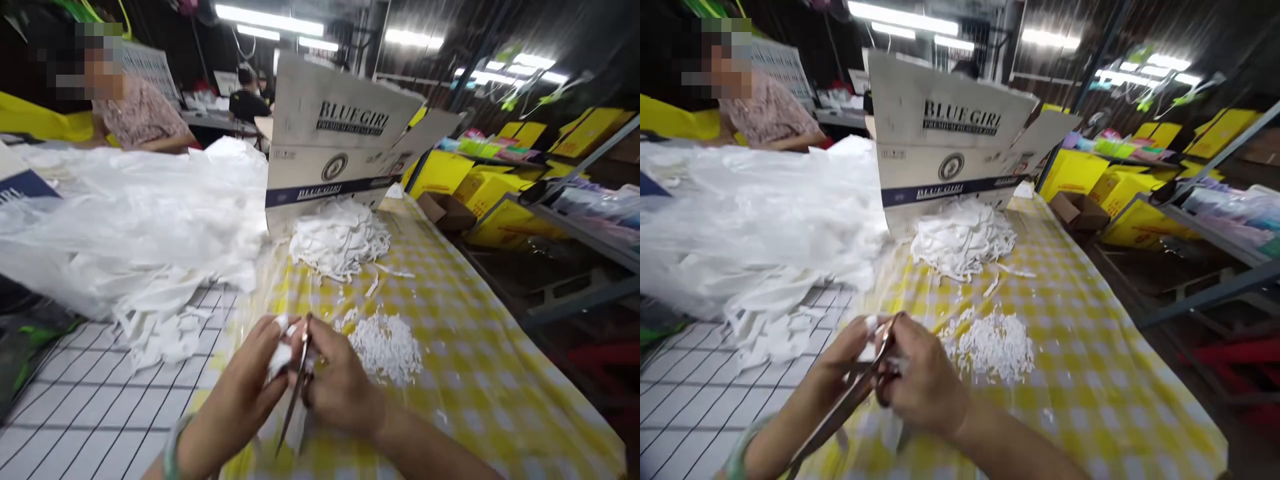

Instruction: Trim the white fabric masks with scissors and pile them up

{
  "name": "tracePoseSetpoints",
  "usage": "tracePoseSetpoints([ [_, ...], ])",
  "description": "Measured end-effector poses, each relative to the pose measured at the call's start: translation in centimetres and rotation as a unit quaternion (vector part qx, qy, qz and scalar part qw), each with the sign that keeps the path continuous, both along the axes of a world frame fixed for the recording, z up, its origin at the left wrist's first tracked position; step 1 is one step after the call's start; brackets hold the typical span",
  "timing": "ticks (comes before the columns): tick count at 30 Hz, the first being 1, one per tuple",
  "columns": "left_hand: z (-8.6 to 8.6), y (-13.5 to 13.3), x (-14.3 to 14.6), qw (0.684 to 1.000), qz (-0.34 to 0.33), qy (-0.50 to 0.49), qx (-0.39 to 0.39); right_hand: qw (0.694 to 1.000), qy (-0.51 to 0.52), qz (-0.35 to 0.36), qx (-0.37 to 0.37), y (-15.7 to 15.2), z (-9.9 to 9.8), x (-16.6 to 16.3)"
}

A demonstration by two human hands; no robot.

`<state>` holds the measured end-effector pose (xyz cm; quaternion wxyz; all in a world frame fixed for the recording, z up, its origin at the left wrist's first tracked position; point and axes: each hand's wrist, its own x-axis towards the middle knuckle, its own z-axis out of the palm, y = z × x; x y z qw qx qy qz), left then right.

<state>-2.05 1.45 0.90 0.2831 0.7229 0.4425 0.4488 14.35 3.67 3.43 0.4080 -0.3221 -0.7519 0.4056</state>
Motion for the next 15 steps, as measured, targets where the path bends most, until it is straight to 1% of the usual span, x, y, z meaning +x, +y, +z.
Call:
tracePoseSetpoints([
  [1,1.9,3.4,0.8,0.998,-0.022,0.034,0.042,0.999,0.009,-0.035,0.034,2.4,1.4,0.4],
  [2,3.8,7.0,1.6,0.994,-0.025,0.058,0.084,0.994,0.009,-0.077,0.071,5.2,2.8,0.9],
  [3,5.7,10.6,2.5,0.989,-0.007,0.080,0.125,0.986,0.006,-0.130,0.104,8.3,4.1,1.5],
  [4,7.2,14.1,3.4,0.984,0.022,0.105,0.142,0.974,-0.004,-0.184,0.132,11.4,5.4,2.1],
  [5,8.3,17.1,4.3,0.982,0.036,0.114,0.143,0.959,-0.029,-0.239,0.151,14.5,6.4,2.8],
  [6,8.8,19.6,5.1,0.982,0.047,0.121,0.136,0.941,-0.062,-0.295,0.155,17.2,7.1,3.6],
  [7,8.5,21.2,5.6,0.982,0.061,0.133,0.122,0.918,-0.095,-0.355,0.149,19.6,7.4,4.5],
  [8,7.7,22.0,6.0,0.981,0.071,0.143,0.106,0.908,-0.103,-0.381,0.142,21.3,7.2,5.4],
  [9,6.2,21.9,6.0,0.980,0.079,0.156,0.090,0.903,-0.108,-0.393,0.137,22.3,6.4,6.3],
  [10,4.3,20.9,5.7,0.979,0.086,0.168,0.076,0.900,-0.113,-0.399,0.133,22.6,5.2,7.0],
  [11,2.3,19.3,5.1,0.977,0.093,0.181,0.063,0.901,-0.117,-0.398,0.127,22.2,3.6,7.6],
  [13,-1.7,14.9,3.0,0.971,0.119,0.202,0.040,0.913,-0.129,-0.373,0.105,19.9,-0.1,8.2],
  [14,-3.4,12.7,1.6,0.966,0.149,0.211,0.027,0.921,-0.137,-0.354,0.089,18.3,-1.9,8.3],
  [15,-4.7,10.8,-0.1,0.957,0.192,0.218,0.013,0.931,-0.146,-0.326,0.067,16.7,-3.6,8.1],
])
